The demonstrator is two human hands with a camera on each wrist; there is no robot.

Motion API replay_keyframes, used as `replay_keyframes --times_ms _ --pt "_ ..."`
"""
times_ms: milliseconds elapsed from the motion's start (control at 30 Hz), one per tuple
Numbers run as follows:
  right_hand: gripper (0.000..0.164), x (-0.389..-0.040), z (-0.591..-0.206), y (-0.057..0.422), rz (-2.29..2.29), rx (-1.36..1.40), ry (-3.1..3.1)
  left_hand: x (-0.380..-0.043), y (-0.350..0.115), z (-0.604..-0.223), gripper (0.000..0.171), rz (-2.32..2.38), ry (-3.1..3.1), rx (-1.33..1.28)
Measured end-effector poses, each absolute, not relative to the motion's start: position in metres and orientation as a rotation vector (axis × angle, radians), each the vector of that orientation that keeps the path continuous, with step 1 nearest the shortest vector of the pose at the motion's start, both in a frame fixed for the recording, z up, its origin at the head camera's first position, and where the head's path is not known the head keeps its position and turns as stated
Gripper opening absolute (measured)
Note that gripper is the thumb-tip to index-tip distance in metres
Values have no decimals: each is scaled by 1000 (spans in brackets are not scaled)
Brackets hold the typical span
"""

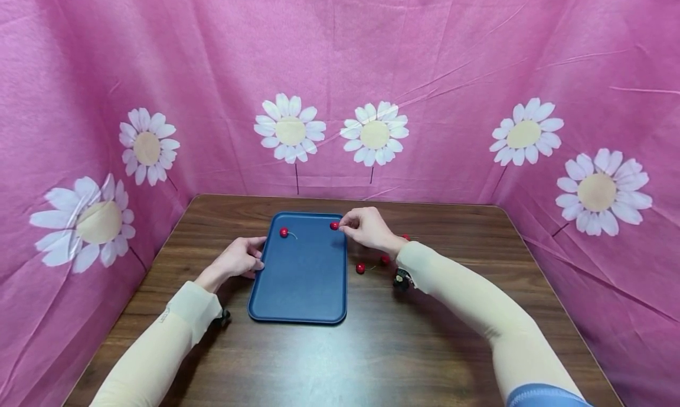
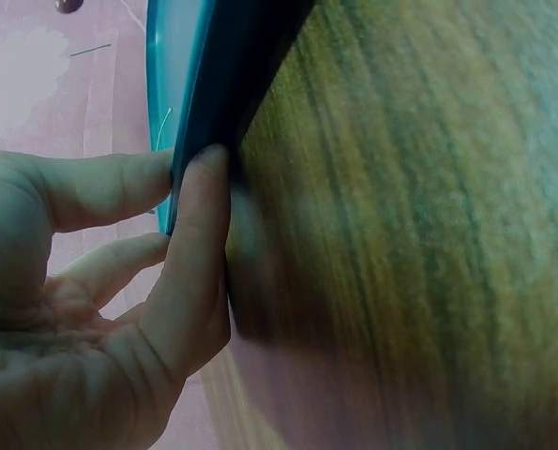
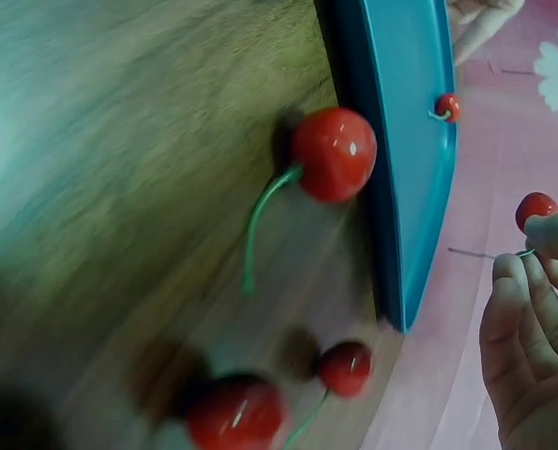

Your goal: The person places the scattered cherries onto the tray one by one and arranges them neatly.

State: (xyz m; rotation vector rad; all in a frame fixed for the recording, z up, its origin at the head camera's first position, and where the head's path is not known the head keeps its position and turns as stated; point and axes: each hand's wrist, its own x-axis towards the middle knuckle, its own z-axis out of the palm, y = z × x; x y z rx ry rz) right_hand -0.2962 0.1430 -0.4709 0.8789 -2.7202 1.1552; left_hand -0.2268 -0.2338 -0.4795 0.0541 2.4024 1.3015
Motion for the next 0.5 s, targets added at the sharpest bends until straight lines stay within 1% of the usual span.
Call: replay_keyframes --times_ms 500 --pt "8 -301 -479 91 909 945 -2838 -228 -233 -481 84 1303 2402 51"
